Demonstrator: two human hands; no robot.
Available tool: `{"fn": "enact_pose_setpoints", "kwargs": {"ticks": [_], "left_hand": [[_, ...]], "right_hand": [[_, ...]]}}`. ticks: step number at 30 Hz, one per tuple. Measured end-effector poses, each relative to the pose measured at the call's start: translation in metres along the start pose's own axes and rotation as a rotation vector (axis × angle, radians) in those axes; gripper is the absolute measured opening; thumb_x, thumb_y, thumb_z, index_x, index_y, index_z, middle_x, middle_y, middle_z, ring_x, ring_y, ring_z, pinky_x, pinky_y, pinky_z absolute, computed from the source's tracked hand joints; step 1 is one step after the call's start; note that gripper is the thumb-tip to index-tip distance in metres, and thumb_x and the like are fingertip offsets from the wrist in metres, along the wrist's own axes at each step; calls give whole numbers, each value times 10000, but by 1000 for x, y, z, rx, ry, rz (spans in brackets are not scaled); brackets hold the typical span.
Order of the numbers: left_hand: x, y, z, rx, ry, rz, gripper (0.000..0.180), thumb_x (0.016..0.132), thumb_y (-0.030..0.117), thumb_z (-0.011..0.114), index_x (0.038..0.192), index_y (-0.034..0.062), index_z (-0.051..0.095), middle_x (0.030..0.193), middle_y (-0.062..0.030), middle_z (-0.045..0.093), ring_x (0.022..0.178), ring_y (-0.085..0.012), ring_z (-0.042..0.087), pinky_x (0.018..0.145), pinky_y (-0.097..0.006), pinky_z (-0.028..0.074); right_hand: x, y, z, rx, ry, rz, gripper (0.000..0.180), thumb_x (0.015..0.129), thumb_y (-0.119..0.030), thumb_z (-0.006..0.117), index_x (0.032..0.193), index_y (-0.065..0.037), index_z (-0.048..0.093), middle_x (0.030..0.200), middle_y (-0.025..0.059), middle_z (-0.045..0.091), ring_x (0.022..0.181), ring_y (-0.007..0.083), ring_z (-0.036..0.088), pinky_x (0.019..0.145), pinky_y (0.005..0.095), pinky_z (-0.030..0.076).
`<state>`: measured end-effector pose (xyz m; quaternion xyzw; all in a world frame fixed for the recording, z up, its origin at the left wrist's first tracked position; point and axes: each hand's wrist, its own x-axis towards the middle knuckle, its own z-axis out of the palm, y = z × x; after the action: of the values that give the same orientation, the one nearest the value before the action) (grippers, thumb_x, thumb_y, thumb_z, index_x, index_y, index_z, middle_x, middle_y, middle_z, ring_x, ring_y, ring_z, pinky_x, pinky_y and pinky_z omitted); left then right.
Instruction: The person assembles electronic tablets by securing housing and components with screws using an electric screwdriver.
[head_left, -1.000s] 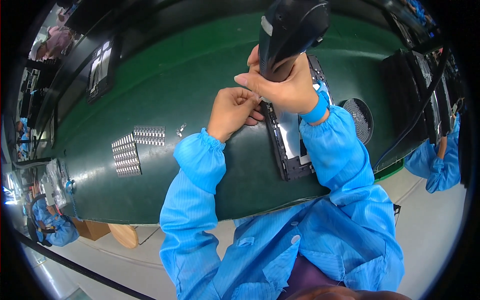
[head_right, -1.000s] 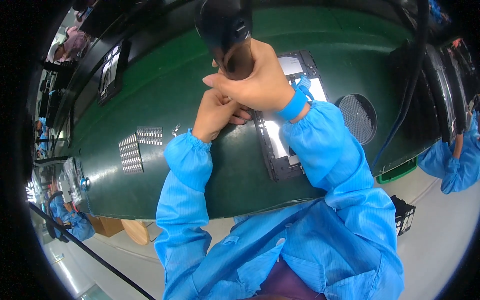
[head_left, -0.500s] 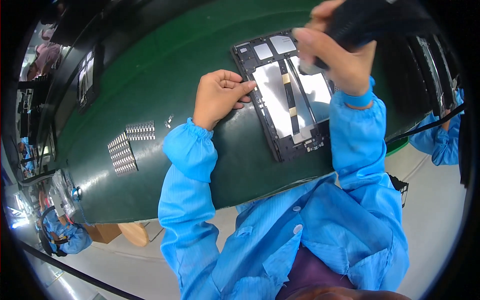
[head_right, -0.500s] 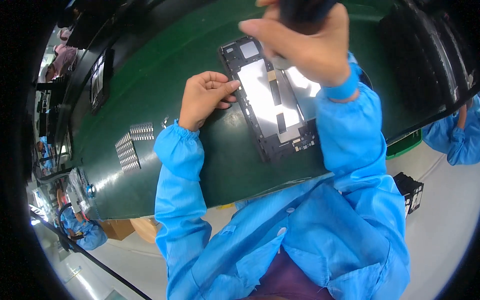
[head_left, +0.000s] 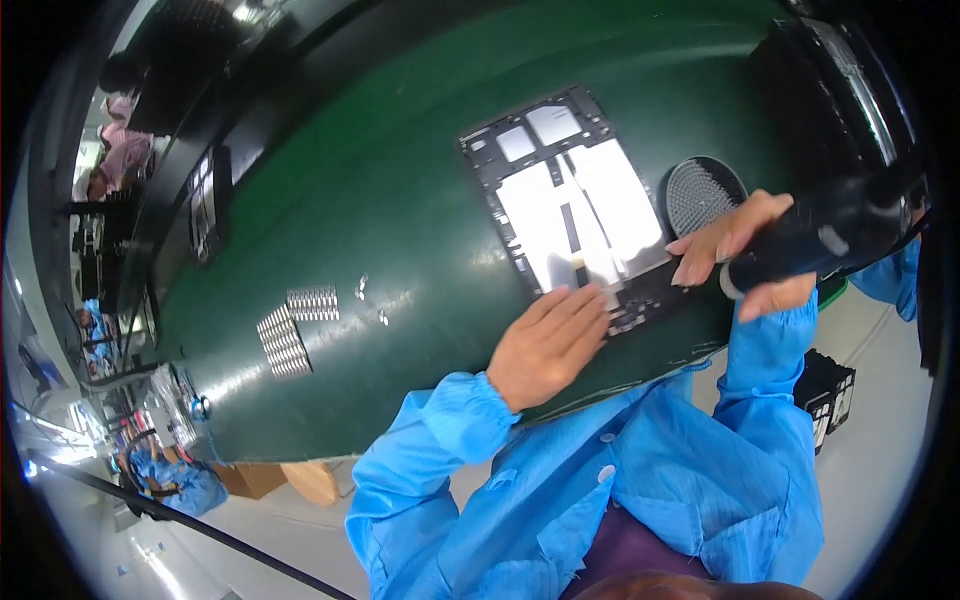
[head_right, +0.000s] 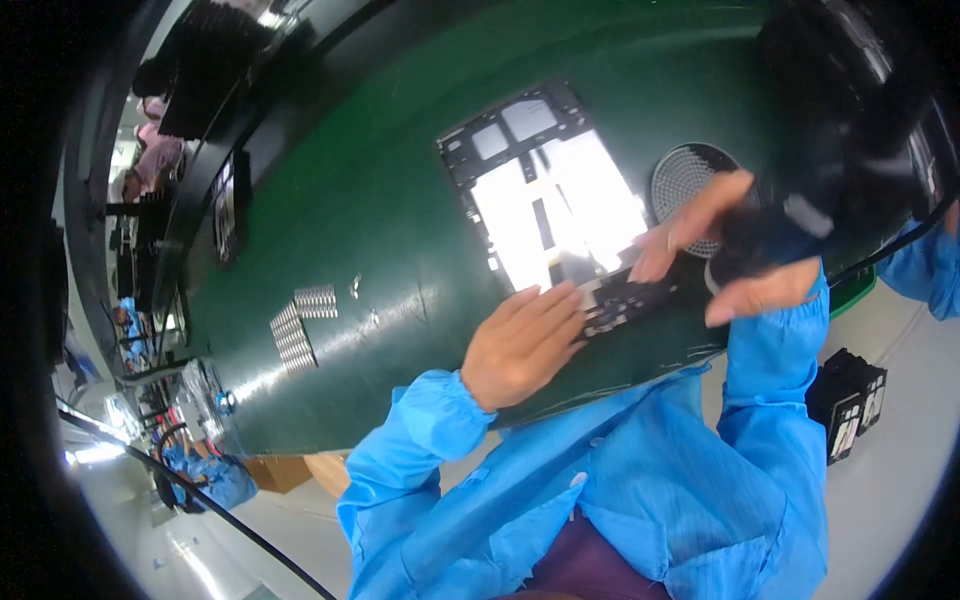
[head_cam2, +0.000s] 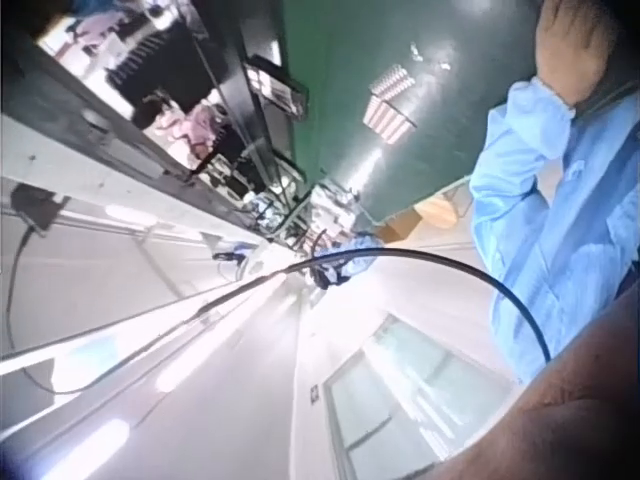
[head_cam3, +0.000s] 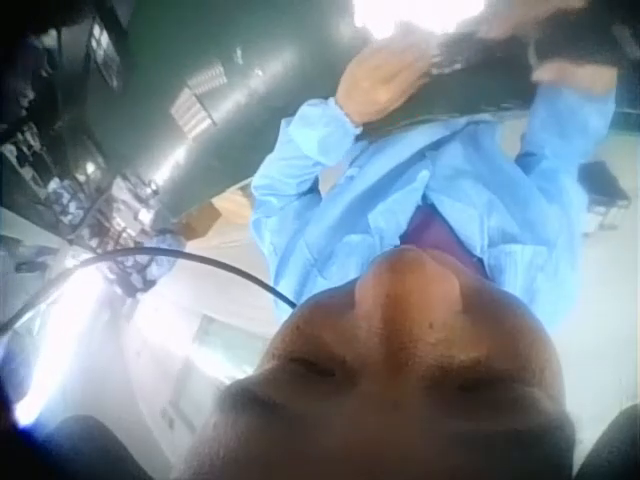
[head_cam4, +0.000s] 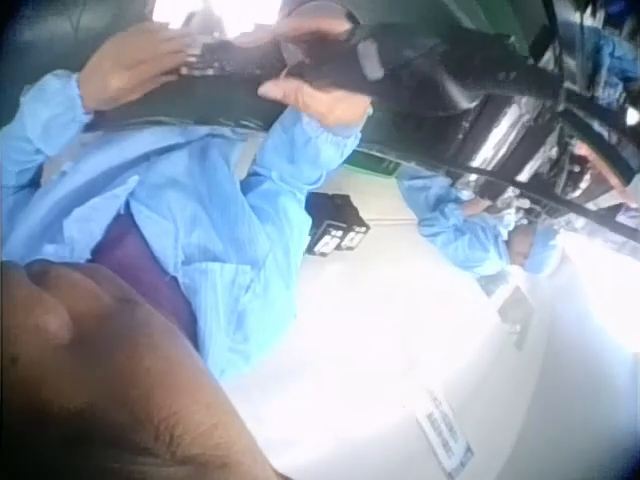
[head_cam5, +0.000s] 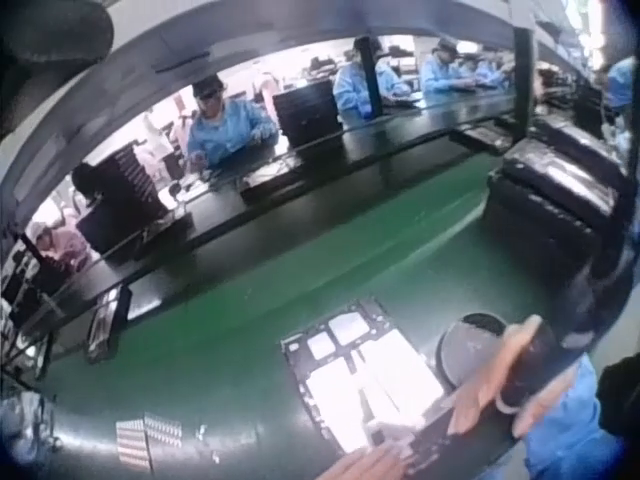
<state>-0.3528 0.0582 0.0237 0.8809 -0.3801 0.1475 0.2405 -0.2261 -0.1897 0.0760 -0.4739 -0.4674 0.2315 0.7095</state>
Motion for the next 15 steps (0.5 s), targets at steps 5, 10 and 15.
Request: {"fn": "enact_pose_setpoints", "kwargs": {"ticks": [5,10,15], "left_hand": [[-20,-25,-22,-38,-121,-126,333,706,42,682,1028,-8,612,1116,-143,594,1108,-279,543,954,-410,394],[-18,-21,-49,-32,29,-422,366,672,65,744,998,-32,610,1071,-184,607,1052,-321,565,904,-411,432],[-23,-45,-54,-657,265,-1042,365,804,78,662,1122,-57,544,1077,-124,578,979,-177,565,781,-279,502]], "right_hand": [[-24,-4,-4,87,-309,41,592,690,-79,757,1197,29,472,1194,250,522,1195,403,432,1050,523,199],[-42,18,20,265,-138,85,564,690,-62,749,1192,27,505,1300,203,451,1304,332,291,1073,456,176],[-38,31,23,132,-48,85,547,656,-57,767,1153,19,552,1288,181,468,1310,293,274,1084,434,139]]}}
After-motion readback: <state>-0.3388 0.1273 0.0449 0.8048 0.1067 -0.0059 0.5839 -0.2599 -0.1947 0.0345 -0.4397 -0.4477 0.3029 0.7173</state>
